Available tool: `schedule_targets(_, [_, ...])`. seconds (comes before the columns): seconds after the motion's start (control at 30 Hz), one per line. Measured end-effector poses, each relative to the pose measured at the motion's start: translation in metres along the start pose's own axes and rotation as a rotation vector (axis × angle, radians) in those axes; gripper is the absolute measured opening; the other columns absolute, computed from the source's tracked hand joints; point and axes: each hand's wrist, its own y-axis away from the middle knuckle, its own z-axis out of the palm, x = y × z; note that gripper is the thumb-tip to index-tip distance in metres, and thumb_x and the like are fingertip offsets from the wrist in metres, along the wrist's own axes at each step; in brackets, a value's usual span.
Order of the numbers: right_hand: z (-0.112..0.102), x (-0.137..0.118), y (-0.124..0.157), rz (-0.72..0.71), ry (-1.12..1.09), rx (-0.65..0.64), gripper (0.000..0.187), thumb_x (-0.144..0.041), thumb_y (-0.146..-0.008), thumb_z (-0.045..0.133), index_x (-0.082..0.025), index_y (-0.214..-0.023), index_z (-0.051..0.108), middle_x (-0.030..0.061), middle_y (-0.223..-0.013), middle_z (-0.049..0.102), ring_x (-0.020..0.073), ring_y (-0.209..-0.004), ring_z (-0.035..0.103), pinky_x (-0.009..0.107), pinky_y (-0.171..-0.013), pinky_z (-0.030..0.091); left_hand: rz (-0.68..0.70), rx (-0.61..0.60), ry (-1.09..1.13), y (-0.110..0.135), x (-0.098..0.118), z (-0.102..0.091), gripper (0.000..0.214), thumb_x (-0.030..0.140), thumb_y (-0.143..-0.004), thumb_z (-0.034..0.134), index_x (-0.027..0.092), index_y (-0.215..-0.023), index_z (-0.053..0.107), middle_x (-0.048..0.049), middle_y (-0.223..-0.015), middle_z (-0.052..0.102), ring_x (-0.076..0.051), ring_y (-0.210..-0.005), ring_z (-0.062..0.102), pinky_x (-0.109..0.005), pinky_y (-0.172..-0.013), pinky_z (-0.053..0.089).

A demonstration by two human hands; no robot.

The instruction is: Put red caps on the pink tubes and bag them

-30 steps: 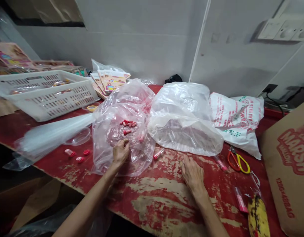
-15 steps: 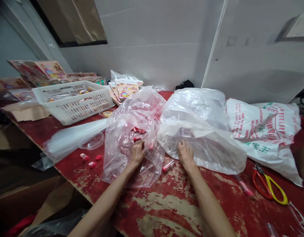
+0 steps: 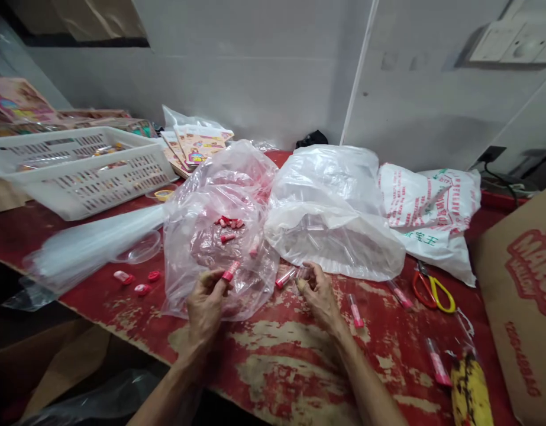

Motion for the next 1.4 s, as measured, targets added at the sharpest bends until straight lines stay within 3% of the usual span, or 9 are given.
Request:
schedule_targets(0.1, [0.003, -0.01, 0.03, -0.007, -0.107, 0.015, 0.042, -0.037, -0.083, 0.052, -0.02, -0.121, 0.049, 0.0009, -0.083, 0.056, 0.0143, -0.07, 0.054, 0.024, -0.062, 0.046, -0.213, -0.197, 0.215, 0.054, 0.015, -0.004, 0.023, 0.034, -0.068, 0.07, 0.016, -0.081, 0.064, 0.0027, -0.059, 0.058, -0.009, -0.053, 0.052, -0.02, -0.052, 0.041])
schedule_targets(0.27, [-0.015, -0.009, 0.077, -0.112, 0.237, -0.121, 0.047, -0.029, -0.086, 0.047, -0.023, -0.133, 0.045, 0.0071, -0.109, 0.061, 0.0204, -0.096, 0.058, 0.033, -0.082, 0.048, -0.416, -0.384, 0.43, 0.104, 0.024, 0.006, 0.021, 0.03, -0.067, 0.073, 0.015, -0.078, 0.064, 0.0031, -0.056, 0.059, -0.008, -0.05, 0.051, -0.018, -0.049, 0.039])
schedule_targets(0.33, [-0.026, -0.008, 0.094, -0.186, 0.345, -0.175, 0.047, -0.026, -0.085, 0.048, -0.022, -0.132, 0.046, 0.0095, -0.119, 0.06, 0.0215, -0.105, 0.057, 0.036, -0.089, 0.046, -0.416, -0.425, 0.432, 0.11, 0.024, 0.007, 0.019, 0.028, -0.068, 0.072, 0.014, -0.079, 0.064, 0.0024, -0.058, 0.06, -0.008, -0.052, 0.052, -0.018, -0.05, 0.04])
schedule_targets(0.47, [-0.039, -0.009, 0.117, -0.296, 0.414, -0.243, 0.032, -0.019, -0.084, 0.05, -0.02, -0.115, 0.057, 0.008, -0.106, 0.066, 0.0194, -0.095, 0.062, 0.033, -0.084, 0.049, -0.443, -0.549, 0.372, 0.113, 0.024, 0.004, 0.018, 0.027, -0.068, 0.07, 0.014, -0.078, 0.064, 0.0028, -0.056, 0.06, -0.008, -0.049, 0.051, -0.019, -0.05, 0.042])
schedule_targets(0.63, [-0.035, -0.01, 0.125, -0.394, 0.304, -0.23, 0.029, -0.016, -0.086, 0.049, -0.021, -0.114, 0.057, 0.007, -0.102, 0.067, 0.0177, -0.095, 0.063, 0.031, -0.082, 0.051, -0.525, -0.656, 0.307, 0.119, 0.029, 0.002, 0.022, 0.031, -0.065, 0.071, 0.013, -0.076, 0.063, 0.002, -0.051, 0.059, -0.008, -0.045, 0.051, -0.019, -0.047, 0.041])
schedule_targets(0.8, [-0.028, -0.007, 0.127, -0.36, 0.275, -0.246, 0.025, -0.019, -0.088, 0.05, -0.021, -0.112, 0.059, 0.0065, -0.101, 0.068, 0.0178, -0.094, 0.064, 0.029, -0.081, 0.052, -0.603, -0.633, 0.281, 0.126, 0.03, 0.006, 0.029, 0.035, -0.062, 0.074, 0.015, -0.079, 0.061, 0.0029, -0.053, 0.059, -0.009, -0.045, 0.052, -0.019, -0.044, 0.04])
schedule_targets(0.97, [-0.018, -0.004, 0.13, -0.219, 0.329, -0.201, 0.014, -0.023, -0.086, 0.051, -0.02, -0.099, 0.056, 0.0041, -0.087, 0.067, 0.0163, -0.077, 0.064, 0.026, -0.067, 0.051, -0.499, -0.584, 0.237, 0.134, 0.03, 0.009, 0.021, 0.031, -0.063, 0.074, 0.014, -0.072, 0.064, 0.0013, -0.065, 0.063, -0.01, -0.057, 0.055, -0.02, -0.056, 0.043])
schedule_targets(1.27, [-0.004, -0.007, 0.128, -0.299, 0.531, -0.092, 0.007, -0.026, -0.085, 0.048, -0.02, -0.089, 0.05, 0.0025, -0.072, 0.064, 0.0163, -0.061, 0.064, 0.024, -0.055, 0.046, -0.224, -0.636, 0.057, 0.151, 0.037, 0.005, 0.029, 0.039, -0.084, 0.053, 0.018, -0.093, 0.072, -0.0051, -0.086, 0.067, -0.019, -0.087, 0.059, -0.027, -0.081, 0.045])
schedule_targets(1.4, [-0.001, -0.015, 0.129, -0.224, 0.581, -0.101, 0.008, -0.026, -0.086, 0.048, -0.019, -0.091, 0.05, 0.0037, -0.074, 0.066, 0.0187, -0.063, 0.066, 0.026, -0.057, 0.048, -0.298, -0.655, 0.128, 0.153, 0.027, 0.009, 0.027, 0.038, -0.082, 0.058, 0.017, -0.091, 0.072, -0.0059, -0.088, 0.067, -0.019, -0.086, 0.06, -0.027, -0.08, 0.046])
